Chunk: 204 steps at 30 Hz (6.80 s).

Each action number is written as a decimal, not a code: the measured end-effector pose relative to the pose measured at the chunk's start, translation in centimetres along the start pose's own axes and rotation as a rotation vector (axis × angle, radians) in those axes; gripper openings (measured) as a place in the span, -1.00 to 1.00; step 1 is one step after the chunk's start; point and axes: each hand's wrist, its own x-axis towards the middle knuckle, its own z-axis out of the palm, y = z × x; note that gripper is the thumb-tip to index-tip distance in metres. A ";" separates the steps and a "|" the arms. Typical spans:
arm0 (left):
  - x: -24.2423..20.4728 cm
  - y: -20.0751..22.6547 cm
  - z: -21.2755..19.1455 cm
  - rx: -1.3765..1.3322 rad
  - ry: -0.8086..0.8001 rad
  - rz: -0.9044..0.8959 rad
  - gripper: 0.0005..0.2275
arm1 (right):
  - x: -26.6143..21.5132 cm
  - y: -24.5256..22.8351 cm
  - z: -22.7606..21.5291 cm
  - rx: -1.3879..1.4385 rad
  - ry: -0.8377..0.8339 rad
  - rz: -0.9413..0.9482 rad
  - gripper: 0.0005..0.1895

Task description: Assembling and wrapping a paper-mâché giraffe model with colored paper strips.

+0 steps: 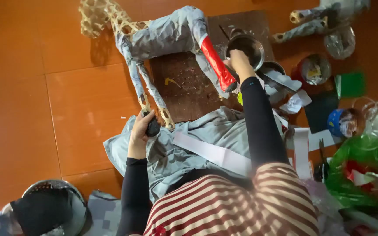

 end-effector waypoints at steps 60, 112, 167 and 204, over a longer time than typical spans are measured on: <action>-5.2 -4.0 -2.6 0.095 0.399 0.469 -0.90 | -20.4 -27.6 14.1 1.500 -0.979 0.738 -0.19; -4.7 -2.3 2.9 0.722 0.476 0.336 -0.46 | -17.5 -27.8 15.2 1.027 -0.188 0.063 -0.63; -0.6 0.9 3.0 0.721 0.487 0.424 -0.60 | -15.7 -33.0 13.4 1.325 0.032 0.499 -0.80; -2.1 -3.0 -0.1 0.543 0.010 0.543 -0.09 | -10.5 -32.8 16.8 1.601 -0.652 0.549 -0.78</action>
